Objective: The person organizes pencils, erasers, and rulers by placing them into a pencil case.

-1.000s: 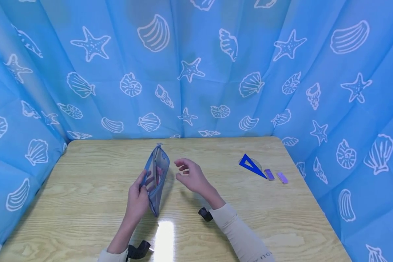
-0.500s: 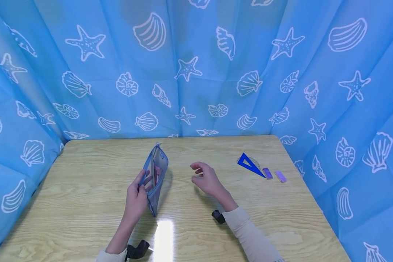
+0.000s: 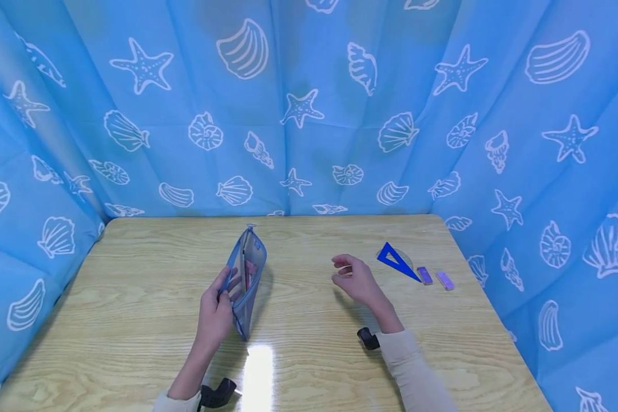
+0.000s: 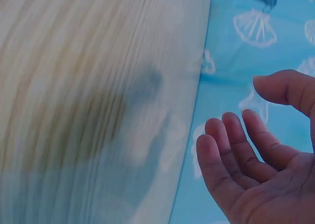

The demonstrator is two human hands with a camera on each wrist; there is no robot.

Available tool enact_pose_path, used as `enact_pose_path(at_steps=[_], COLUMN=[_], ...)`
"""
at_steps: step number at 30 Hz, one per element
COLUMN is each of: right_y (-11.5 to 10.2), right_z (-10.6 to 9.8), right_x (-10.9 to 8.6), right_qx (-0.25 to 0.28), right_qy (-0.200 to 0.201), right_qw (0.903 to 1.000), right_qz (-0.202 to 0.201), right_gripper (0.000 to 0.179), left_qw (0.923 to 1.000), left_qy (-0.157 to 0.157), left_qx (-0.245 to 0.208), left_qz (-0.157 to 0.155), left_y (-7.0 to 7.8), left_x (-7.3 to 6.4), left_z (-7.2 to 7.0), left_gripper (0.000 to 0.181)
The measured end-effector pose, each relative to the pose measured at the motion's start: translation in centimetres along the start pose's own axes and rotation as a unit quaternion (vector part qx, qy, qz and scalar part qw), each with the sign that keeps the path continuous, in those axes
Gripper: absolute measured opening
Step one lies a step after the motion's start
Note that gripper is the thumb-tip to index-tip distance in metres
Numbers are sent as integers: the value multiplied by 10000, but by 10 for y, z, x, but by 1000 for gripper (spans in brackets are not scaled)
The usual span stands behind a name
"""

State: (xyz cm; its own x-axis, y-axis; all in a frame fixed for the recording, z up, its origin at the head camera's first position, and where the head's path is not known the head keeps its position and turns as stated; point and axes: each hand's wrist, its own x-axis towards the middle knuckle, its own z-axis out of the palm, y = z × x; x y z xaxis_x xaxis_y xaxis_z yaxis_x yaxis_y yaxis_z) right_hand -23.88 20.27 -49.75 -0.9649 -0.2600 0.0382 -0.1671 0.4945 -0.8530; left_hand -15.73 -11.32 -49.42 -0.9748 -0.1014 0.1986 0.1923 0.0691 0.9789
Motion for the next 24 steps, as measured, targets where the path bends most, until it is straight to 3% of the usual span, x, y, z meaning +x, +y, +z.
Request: enact_pose_path(at_steps=[16,24], right_y=[33,54], right_z=[-58,-83], right_x=[-6,1], right_qx=[-283,-625], right_qy=[859,964], right_qw=[9955,9918], right_qz=[280,563], right_gripper=[45,54], left_qw=[10000,9999], left_qy=[-40,-51], left_qx=[-76,-92], left_qz=[-47,-40], left_y=[-1,-2], left_x=[0,-1], left_z=[0,-1], left_gripper=[56,56])
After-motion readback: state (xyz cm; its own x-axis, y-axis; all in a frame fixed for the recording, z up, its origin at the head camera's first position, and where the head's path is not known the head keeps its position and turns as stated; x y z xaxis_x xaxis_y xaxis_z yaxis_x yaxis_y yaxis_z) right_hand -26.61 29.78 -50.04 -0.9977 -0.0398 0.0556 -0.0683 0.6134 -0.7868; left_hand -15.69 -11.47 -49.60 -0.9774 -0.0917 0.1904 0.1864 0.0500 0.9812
